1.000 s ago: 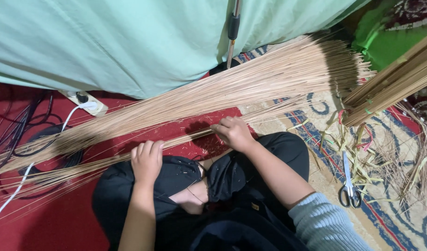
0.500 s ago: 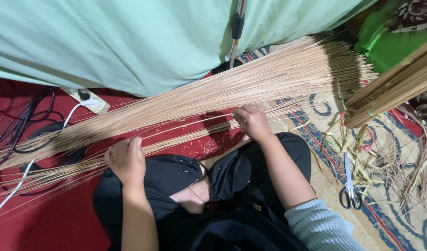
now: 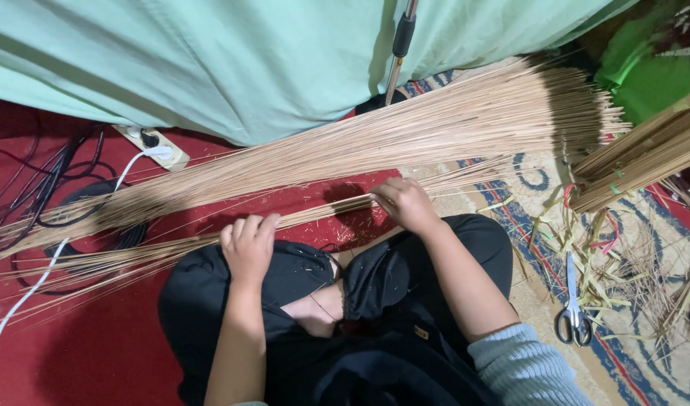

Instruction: The person sorts through a bundle of thin bamboo sticks while sitting on the floor, pulling individual sticks from the main pile and grouping them together.

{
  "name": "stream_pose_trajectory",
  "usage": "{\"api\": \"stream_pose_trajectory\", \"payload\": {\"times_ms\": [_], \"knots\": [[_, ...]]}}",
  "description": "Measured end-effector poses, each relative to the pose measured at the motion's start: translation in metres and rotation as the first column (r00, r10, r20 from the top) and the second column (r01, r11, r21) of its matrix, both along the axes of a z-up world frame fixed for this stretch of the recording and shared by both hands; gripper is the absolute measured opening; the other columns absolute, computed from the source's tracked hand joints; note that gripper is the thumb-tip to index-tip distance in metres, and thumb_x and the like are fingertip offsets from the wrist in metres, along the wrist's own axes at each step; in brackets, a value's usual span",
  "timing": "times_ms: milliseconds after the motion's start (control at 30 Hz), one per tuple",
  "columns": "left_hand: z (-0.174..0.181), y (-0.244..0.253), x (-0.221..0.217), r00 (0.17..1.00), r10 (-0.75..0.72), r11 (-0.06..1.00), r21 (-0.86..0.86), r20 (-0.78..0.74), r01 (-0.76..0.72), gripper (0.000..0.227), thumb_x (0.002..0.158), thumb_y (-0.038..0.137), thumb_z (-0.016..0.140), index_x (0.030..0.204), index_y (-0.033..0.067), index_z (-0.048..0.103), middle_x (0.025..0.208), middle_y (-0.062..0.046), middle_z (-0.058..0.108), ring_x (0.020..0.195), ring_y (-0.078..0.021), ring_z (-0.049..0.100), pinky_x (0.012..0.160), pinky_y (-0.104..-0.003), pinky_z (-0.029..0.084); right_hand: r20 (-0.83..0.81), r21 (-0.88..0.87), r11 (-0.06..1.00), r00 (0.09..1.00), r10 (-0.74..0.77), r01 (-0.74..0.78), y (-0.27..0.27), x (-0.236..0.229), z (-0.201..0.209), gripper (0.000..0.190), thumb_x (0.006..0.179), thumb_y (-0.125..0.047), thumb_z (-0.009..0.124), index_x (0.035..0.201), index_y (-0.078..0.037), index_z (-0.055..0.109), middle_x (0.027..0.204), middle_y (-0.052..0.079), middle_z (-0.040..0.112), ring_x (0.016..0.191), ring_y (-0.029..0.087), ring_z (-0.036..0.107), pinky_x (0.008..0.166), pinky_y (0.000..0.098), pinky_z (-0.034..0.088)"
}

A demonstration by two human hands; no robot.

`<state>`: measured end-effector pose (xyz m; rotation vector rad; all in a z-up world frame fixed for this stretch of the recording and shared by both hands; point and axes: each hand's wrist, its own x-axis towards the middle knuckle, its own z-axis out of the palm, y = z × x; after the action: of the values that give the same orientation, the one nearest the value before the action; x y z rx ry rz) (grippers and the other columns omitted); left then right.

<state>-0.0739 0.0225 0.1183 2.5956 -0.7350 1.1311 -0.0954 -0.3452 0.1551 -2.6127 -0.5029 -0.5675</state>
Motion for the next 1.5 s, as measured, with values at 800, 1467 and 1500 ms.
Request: {"api": "stream_pose_trajectory", "payload": {"times_ms": [800,1467,1500], "knots": [[0.015,0.007,0.000,0.995,-0.090,0.992,-0.081,0.042,0.093,0.010,0.103,0.037,0.068,0.104,0.0300,0.075,0.084,0.008,0.058,0.073,-0.0149,0.056,0.077,-0.032,0.045,-0.014,0.165,0.986,1.000,0.026,-0.024,-0.004,-0.002,-0.016,0.013,0.089,-0.016,0.080,0.100,-0.019,0.076,0.081,0.002,0.077,0.077,0.024,0.074,0.077,0.0378,0.058],[0.017,0.007,-0.003,0.994,-0.099,0.985,-0.139,0.035,0.103,0.009,0.096,0.028,0.078,0.105,0.0310,0.078,0.091,0.006,0.063,0.084,-0.0165,0.059,0.086,-0.035,0.044,-0.094,0.176,0.984,0.995,0.027,-0.010,0.006,-0.005,0.002,0.014,0.087,-0.012,0.081,0.100,-0.016,0.075,0.086,0.003,0.078,0.082,0.025,0.075,0.080,0.0383,0.058],[0.017,0.007,-0.003,0.994,-0.100,0.984,-0.147,0.038,0.104,0.010,0.096,0.027,0.078,0.105,0.0310,0.079,0.092,0.005,0.063,0.085,-0.0169,0.059,0.086,-0.035,0.044,-0.113,0.194,0.981,0.993,0.033,-0.010,0.006,-0.005,0.002,0.014,0.088,-0.011,0.081,0.099,-0.015,0.075,0.086,0.004,0.078,0.083,0.025,0.075,0.080,0.0386,0.058]]}}
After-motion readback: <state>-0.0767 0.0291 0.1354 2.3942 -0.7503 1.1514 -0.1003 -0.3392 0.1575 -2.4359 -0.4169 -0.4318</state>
